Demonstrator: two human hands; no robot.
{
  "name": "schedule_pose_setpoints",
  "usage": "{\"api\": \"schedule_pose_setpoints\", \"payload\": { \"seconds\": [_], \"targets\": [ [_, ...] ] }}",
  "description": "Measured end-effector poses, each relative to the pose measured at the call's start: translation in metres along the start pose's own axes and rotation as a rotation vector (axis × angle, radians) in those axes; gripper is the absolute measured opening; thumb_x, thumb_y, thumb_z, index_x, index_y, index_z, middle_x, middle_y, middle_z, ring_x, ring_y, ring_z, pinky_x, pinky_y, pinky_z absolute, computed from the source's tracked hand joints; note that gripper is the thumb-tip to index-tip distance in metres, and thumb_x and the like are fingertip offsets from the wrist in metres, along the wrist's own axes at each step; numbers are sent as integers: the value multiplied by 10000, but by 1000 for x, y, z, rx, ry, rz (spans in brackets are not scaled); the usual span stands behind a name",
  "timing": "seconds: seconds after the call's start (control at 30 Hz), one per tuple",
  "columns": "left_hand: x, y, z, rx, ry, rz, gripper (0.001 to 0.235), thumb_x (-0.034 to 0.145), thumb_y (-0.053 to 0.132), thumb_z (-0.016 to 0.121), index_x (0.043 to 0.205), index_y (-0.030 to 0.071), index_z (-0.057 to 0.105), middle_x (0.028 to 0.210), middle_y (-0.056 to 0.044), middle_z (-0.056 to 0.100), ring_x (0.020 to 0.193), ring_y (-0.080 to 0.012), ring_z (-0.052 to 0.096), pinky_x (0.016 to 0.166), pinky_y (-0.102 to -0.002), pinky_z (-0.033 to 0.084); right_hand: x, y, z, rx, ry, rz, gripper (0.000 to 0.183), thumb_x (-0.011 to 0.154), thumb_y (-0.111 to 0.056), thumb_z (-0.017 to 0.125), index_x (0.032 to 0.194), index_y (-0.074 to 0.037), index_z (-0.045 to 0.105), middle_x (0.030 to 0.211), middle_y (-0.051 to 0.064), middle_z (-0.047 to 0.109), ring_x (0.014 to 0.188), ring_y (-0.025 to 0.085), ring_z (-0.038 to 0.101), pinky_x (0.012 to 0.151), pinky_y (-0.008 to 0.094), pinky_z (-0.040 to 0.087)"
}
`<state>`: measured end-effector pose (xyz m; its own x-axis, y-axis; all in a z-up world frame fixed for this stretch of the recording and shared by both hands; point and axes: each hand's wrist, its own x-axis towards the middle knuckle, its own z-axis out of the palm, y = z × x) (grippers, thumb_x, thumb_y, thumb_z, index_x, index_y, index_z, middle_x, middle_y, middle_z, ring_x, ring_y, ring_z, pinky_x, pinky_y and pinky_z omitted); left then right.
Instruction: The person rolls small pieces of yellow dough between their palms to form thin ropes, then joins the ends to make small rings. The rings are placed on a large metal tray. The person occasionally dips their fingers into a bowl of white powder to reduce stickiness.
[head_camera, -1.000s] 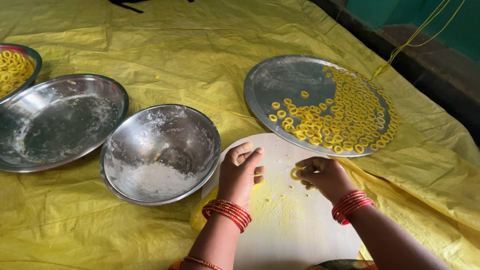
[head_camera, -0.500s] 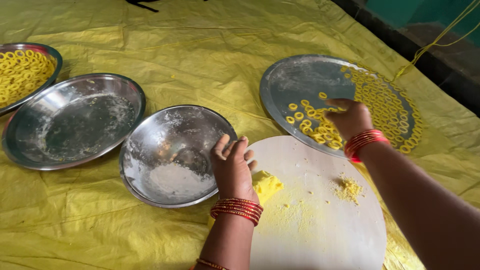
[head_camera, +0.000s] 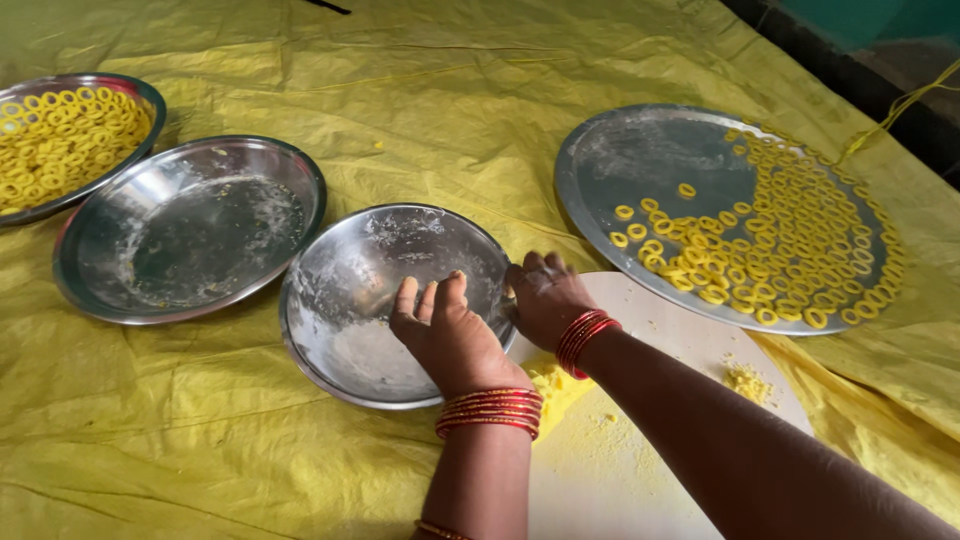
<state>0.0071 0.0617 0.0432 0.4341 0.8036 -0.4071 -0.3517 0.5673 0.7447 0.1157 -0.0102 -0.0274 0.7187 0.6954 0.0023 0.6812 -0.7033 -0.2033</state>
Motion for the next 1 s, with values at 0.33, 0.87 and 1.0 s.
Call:
{"api": "schedule_pose_setpoints", "payload": {
  "seconds": [0.33, 0.87, 1.0],
  "targets": [
    [-14, 9, 8, 1, 65, -83, 605, 839, 94, 624, 1412, 136, 435, 1397, -80, 568, 1264, -251, 588, 1057, -436, 487, 23, -30, 28, -202, -149, -250, 341, 979, -245, 543, 1266, -96, 655, 1350, 117, 610, 1337, 280, 519, 1067, 400, 445],
    [-20, 19, 14, 186, 86, -66, 578, 851, 173, 663, 1400, 136, 487, 1404, -90, 594, 1285, -223, 580, 1095, -393, 425, -28, -97, -21, -1270, 40, -558, 602, 980, -83, 497, 1543, -121, 287, 1474, 262, 459, 1308, 351, 512, 836, 559, 580],
    [-17, 18, 13, 177, 85, -67, 575, 855, 182, 659, 1401, 128, 487, 1404, -97, 589, 1281, -228, 581, 1084, -392, 433, -33, -98, -21, -1462, 78, -534, 424, 987, -125, 463, 1382, 20, 517, 1535, 239, 424, 1331, 328, 513, 848, 583, 538]
  ]
}}
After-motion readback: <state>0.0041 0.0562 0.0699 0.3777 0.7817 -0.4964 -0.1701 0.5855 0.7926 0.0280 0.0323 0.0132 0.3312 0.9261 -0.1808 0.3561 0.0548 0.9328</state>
